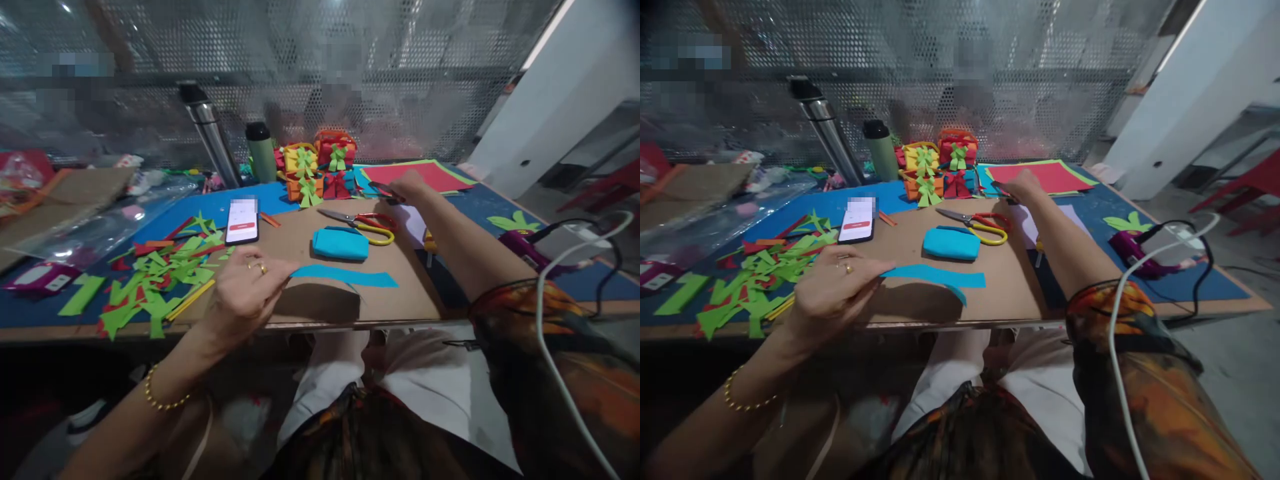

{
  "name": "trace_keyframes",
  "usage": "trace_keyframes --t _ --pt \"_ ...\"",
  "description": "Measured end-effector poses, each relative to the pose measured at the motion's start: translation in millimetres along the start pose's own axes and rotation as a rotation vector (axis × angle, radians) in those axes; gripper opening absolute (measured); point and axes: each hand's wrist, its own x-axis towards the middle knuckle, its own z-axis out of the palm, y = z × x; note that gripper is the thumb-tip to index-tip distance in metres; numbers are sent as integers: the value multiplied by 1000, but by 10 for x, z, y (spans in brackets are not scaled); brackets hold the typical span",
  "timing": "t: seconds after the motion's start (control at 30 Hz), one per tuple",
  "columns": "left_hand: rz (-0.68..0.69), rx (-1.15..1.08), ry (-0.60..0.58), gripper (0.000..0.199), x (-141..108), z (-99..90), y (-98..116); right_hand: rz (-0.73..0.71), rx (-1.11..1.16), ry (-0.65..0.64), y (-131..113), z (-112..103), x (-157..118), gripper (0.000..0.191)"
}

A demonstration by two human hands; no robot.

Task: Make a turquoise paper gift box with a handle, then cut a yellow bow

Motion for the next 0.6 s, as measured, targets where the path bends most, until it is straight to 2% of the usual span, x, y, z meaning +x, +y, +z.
trace_keyframes --t 0.1,0.17,0.23,0.33,0.43,0.5,0.6 --pt "-78 24 -52 19 95 50 -17 -155 -283 111 -14 -29 -187 41" --pt "-192 -17 -125 21 157 95 -55 -289 -388 130 -96 -45 -347 43" --pt "-365 -118 -233 21 218 128 -128 -431 -440 92 -194 -47 -561 39" --pt "-699 -302 -385 17 279 118 -291 -661 -465 20 -264 -17 -1008 28" --pt "-950 -432 -451 15 263 28 -440 -999 -454 130 -177 52 -1482 34" --pt "-1045 -481 -454 21 219 -54 -479 -1095 -452 139 -75 128 -1688 38" --pt "-1099 -508 -450 31 151 -162 -452 -1078 -430 134 23 288 -1735 36"
